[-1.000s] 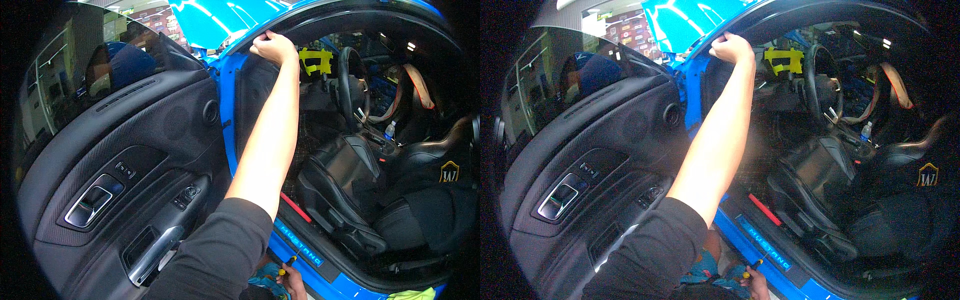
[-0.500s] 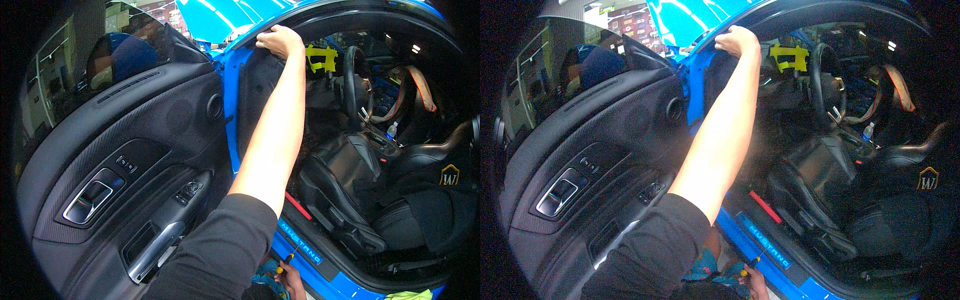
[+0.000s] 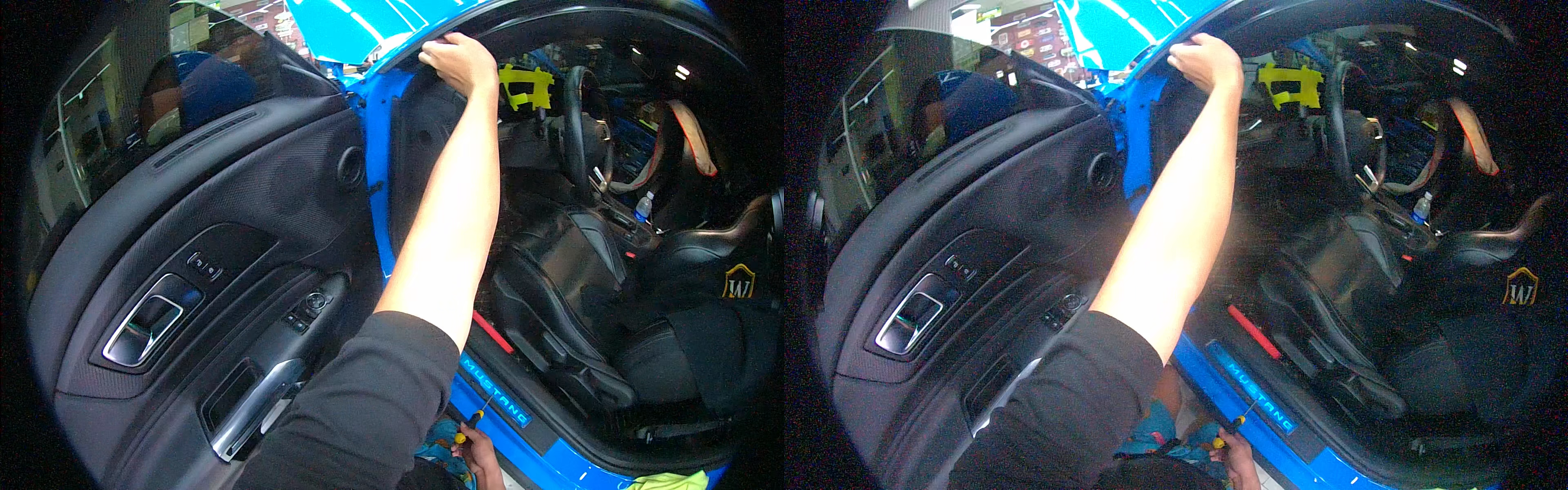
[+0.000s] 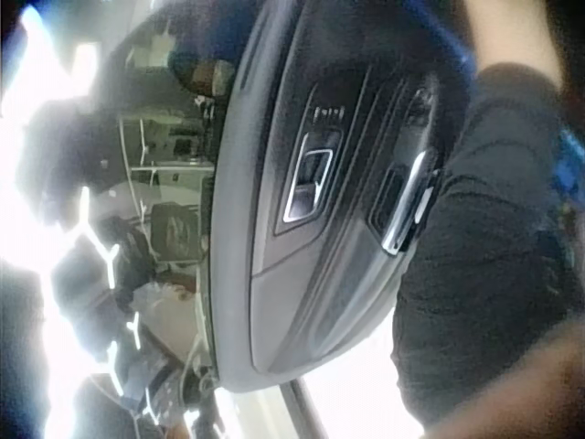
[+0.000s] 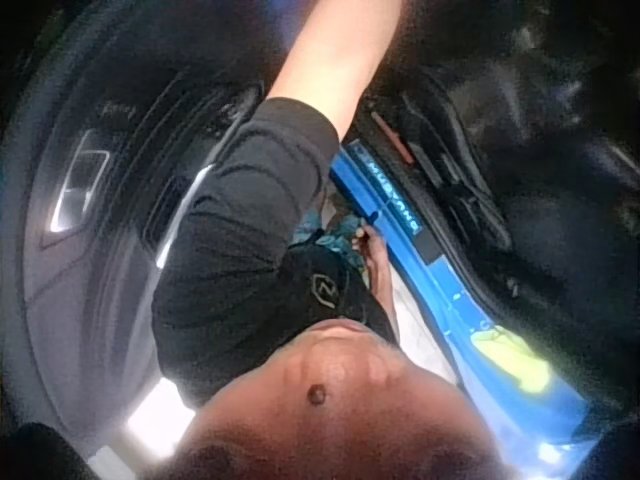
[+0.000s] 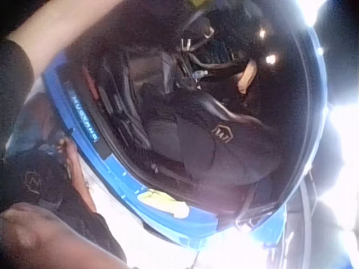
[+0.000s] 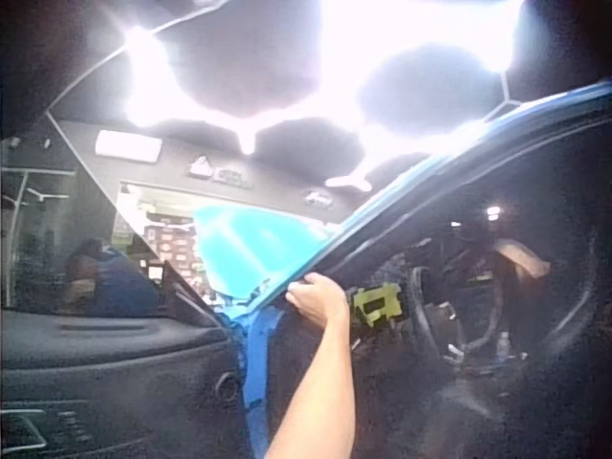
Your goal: The person uses a screwdriver to pry and fit a black rubber weatherstrip along the upper edge of a blue car's open door frame. They work their way along the perimeter, pressing the strip into place and adjusting it with the tool.
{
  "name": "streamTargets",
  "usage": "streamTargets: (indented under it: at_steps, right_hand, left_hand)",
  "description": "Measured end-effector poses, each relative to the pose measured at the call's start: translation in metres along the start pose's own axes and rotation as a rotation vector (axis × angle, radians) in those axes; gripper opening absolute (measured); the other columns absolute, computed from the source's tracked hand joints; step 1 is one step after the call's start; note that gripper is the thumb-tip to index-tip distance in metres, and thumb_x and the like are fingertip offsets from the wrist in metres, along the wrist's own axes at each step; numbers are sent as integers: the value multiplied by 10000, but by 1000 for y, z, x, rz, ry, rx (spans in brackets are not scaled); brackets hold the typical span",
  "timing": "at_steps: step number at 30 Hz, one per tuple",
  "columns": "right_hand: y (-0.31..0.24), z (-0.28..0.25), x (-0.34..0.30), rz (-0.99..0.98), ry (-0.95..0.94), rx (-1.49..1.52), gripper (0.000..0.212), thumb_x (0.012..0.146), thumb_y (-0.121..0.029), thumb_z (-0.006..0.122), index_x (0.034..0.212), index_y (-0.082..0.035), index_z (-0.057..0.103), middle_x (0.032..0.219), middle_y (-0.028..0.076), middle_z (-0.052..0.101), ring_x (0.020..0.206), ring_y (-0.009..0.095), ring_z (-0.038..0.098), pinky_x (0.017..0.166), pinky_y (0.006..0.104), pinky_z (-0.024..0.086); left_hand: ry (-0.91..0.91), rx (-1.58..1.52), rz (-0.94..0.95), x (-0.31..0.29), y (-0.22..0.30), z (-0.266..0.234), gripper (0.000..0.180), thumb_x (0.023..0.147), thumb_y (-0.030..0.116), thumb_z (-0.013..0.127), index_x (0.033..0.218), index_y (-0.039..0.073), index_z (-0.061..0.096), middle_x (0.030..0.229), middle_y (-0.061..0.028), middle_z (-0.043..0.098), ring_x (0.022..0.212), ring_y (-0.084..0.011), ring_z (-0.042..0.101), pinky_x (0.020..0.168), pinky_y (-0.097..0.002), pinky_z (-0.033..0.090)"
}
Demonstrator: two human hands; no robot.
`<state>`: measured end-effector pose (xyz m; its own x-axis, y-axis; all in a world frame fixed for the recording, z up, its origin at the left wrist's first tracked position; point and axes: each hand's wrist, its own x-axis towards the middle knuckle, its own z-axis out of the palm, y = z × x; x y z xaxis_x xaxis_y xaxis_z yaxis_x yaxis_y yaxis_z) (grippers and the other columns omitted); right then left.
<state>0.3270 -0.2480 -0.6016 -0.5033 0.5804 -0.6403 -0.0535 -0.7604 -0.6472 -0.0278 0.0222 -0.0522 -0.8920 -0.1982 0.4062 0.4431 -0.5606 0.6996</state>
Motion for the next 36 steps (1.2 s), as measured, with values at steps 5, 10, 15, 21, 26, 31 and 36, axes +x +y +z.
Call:
streamTargets:
  at_steps: [5,10,15,21,26,31,36]
  right_hand:
    - [1,12,-4,0,-80,-70,257,980,-272,655,956,-22,602,778,132,674,579,227,665,497,322,556]
    - [0,10,-6,-2,-54,-54,258,978,-266,655,962,-13,603,789,149,687,573,225,659,497,327,555]
    - [5,4,-3,-56,-51,-74,265,976,-264,658,1001,-7,599,797,134,676,575,225,652,502,327,548]
    - [0,11,-10,-3,-62,-52,263,969,-264,666,1043,-22,593,797,124,660,614,227,659,519,329,539]
    - [-9,24,-12,-35,16,-195,192,950,-172,646,1053,-32,567,807,99,625,631,237,660,492,328,534]
    - [-122,84,-13,-503,103,-600,201,841,-119,588,1038,-84,567,737,15,543,541,123,494,443,273,370]
    - [-281,250,-25,-829,-298,-273,470,1062,-504,427,1114,-70,599,668,1,529,432,71,399,388,229,297]
  left_hand:
    - [212,-177,113,11,-17,11,224,955,162,598,962,-47,519,1023,-231,521,1003,-436,565,898,-513,445]
    - [117,-191,89,6,-19,12,239,970,167,559,934,-69,546,1033,-245,534,988,-418,562,904,-504,436]
    - [22,-151,77,8,-13,4,300,985,196,518,961,-99,563,1053,-273,538,994,-425,561,925,-511,426]
    - [-153,-544,-288,-11,-2,-17,233,954,150,501,991,-79,488,851,-220,600,603,-313,663,479,-409,584]
    - [-213,-632,-714,13,-69,-79,174,934,195,422,899,44,502,703,-96,523,504,-203,524,360,-283,374]
    - [-593,-563,-966,-36,-121,-175,200,936,190,488,739,158,473,572,49,359,440,-105,324,377,-282,210]
    - [-772,459,158,-149,-223,-425,214,1006,246,510,860,105,580,802,-48,533,723,-179,508,630,-335,394]
